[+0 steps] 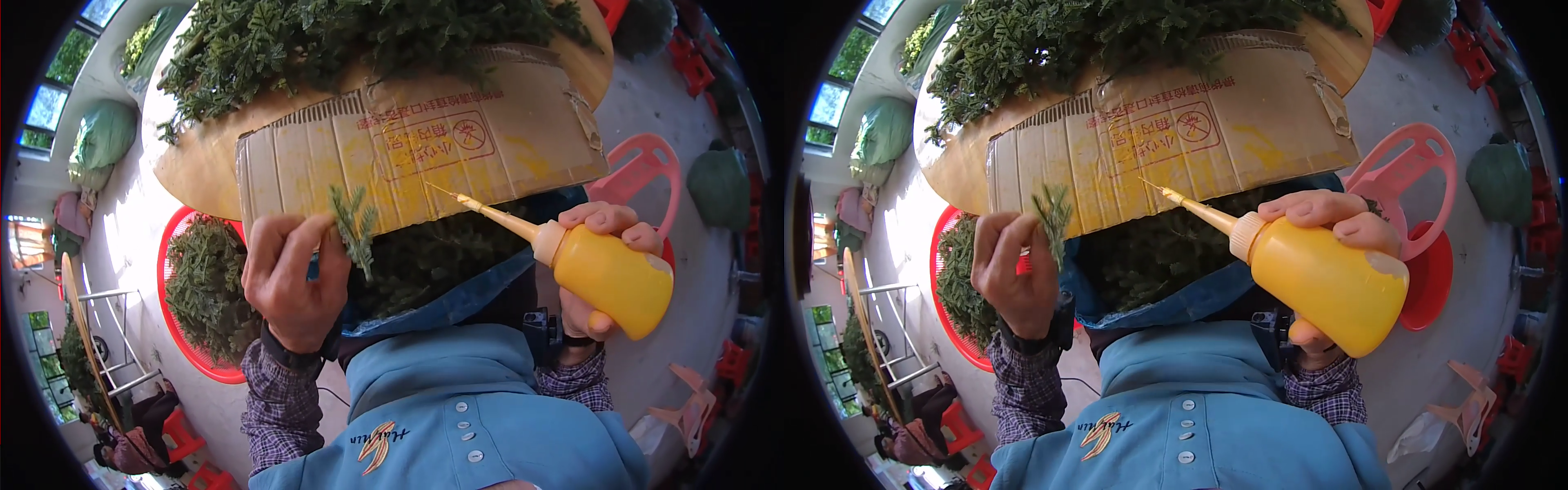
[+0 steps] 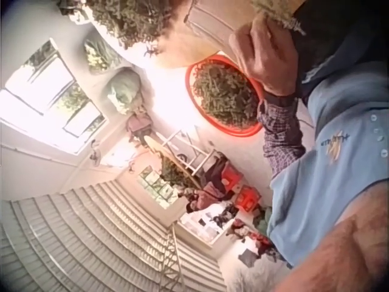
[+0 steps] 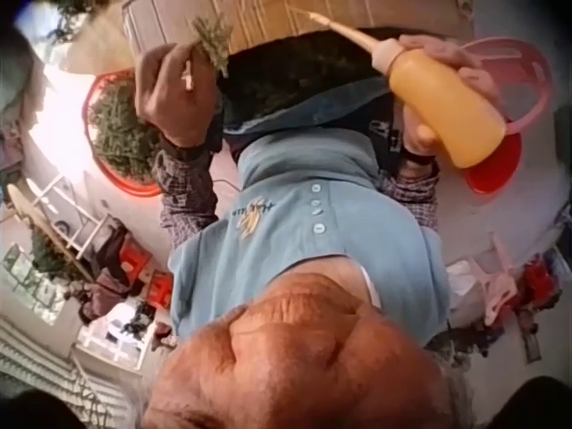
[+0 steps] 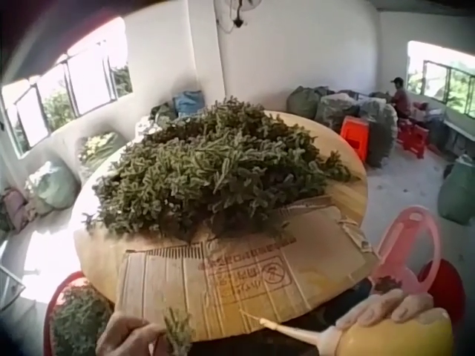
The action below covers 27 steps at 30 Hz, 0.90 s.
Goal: The person applies glue to small evergreen branches using a squeeze bottle and presses them onto a cardboard sheet. After repeating this several times, the person reaches into a bag to retrieve more branches and continues the process.
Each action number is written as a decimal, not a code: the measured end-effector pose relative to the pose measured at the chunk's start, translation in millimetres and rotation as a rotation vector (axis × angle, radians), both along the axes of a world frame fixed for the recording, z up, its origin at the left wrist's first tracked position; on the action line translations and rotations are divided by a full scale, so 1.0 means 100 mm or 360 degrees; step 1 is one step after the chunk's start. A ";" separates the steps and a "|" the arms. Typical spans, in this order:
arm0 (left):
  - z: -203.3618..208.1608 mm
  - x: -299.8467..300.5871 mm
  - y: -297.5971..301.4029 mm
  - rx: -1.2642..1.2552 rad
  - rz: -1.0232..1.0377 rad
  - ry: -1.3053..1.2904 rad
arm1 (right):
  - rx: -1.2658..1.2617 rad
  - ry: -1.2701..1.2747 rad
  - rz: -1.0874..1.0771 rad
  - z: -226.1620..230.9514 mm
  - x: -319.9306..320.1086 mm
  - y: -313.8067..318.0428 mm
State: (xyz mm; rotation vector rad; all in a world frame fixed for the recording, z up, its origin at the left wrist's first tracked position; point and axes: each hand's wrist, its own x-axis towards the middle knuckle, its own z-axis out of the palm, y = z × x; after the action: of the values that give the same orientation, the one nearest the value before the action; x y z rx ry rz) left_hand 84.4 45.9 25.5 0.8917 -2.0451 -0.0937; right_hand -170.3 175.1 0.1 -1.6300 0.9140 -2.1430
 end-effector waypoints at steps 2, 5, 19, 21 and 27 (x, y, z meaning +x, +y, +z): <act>0.07 0.10 0.15 0.0234 -0.0283 -0.0300 | -0.0054 -0.0042 0.0019 -0.03 -0.04 -0.05; 0.15 0.14 0.03 0.0376 -0.0408 -0.0425 | 0.0006 -0.0238 -0.0178 -0.09 -0.02 -0.17; 0.16 -0.23 -1.98 -0.0034 0.0331 -0.0874 | 0.0055 -0.0216 -0.0215 -0.14 -0.03 -0.38; 0.17 -0.12 -2.02 -0.0040 0.0312 -0.0761 | 0.0061 -0.0177 -0.0193 -0.14 -0.05 -0.37; 0.40 0.03 -1.83 0.0338 0.0258 -0.0178 | 0.0067 -0.0235 -0.0236 -0.18 -0.10 -0.33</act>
State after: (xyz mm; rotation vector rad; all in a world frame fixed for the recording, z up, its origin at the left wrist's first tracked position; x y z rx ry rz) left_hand 87.7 -137.4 65.9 1.2160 -2.0837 -0.1783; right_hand -180.7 142.1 -17.8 -1.4022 1.0548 -2.2901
